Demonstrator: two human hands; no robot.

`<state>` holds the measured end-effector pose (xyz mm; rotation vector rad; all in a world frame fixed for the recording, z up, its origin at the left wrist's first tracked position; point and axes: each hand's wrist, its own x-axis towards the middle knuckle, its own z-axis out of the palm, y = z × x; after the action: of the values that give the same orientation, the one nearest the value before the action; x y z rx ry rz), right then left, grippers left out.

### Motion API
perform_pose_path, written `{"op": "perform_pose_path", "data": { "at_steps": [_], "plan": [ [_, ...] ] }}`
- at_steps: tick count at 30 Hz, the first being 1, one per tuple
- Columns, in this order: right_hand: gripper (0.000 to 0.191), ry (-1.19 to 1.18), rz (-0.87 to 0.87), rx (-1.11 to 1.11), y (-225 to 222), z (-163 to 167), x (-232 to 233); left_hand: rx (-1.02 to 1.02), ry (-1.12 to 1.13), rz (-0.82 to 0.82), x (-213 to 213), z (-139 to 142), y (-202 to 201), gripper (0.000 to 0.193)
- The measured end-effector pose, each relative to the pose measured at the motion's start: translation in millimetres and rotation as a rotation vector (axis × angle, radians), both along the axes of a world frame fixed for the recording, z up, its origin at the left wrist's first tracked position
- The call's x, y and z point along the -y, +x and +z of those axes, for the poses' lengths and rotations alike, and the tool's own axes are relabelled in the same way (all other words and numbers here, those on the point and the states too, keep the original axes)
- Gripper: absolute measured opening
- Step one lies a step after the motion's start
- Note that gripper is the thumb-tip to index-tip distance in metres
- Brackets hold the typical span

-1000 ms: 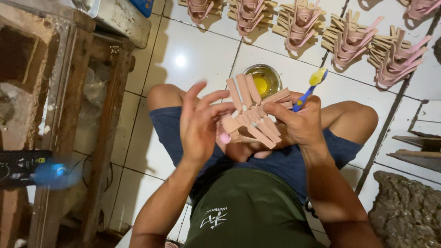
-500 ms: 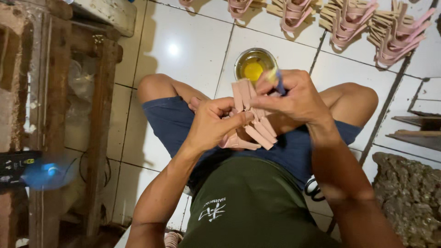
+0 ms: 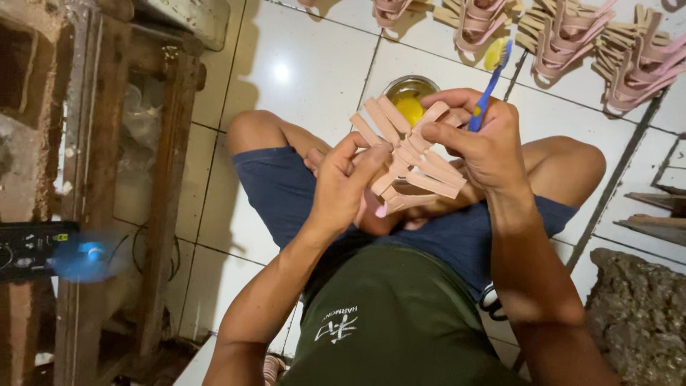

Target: The person sits on the floor and applies a yellow liquid to the wooden slats of a pink sandal using a toothbrush. They repeatedly dip the brush into a small metal bowl and coat the slats, then place the finished sandal on the floor among others.

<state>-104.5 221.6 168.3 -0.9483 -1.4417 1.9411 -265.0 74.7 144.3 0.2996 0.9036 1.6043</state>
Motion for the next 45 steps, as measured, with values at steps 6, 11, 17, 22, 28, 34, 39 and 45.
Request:
{"op": "perform_pose_path", "data": {
  "at_steps": [6, 11, 17, 22, 28, 34, 39, 45],
  "plan": [
    [0.051, 0.062, 0.027, 0.026, -8, 10, 0, -0.116, 0.049, -0.073, 2, 9, 0, 0.054],
    [0.054, -0.014, 0.002, -0.036, -5, 0, 7, -0.098, 0.005, -0.074, 2, 7, 0, 0.040],
    [0.013, -0.044, 0.043, -0.057, 4, -18, 14, -0.166, 0.060, 0.006, 4, -9, 3, 0.033],
    [0.012, -0.044, 0.011, 0.003, 3, -23, 19, -0.014, 0.064, -0.025, 5, -11, -1, 0.035],
    [0.011, 0.013, 0.032, 0.010, -2, -31, 24, -0.085, -0.054, -0.017, 3, -12, 2, 0.031],
    [0.009, -0.063, 0.017, -0.070, -7, -37, 32, -0.257, -0.049, -0.031, 8, -15, -6, 0.024],
    [0.015, -0.323, -0.107, -0.349, -17, -24, 26, -0.065, -0.017, -0.139, 13, -14, -18, 0.021],
    [0.035, 0.121, 0.191, -0.298, -15, 2, 20, 0.734, -0.064, -0.364, 23, -28, -15, 0.039]
  ]
}}
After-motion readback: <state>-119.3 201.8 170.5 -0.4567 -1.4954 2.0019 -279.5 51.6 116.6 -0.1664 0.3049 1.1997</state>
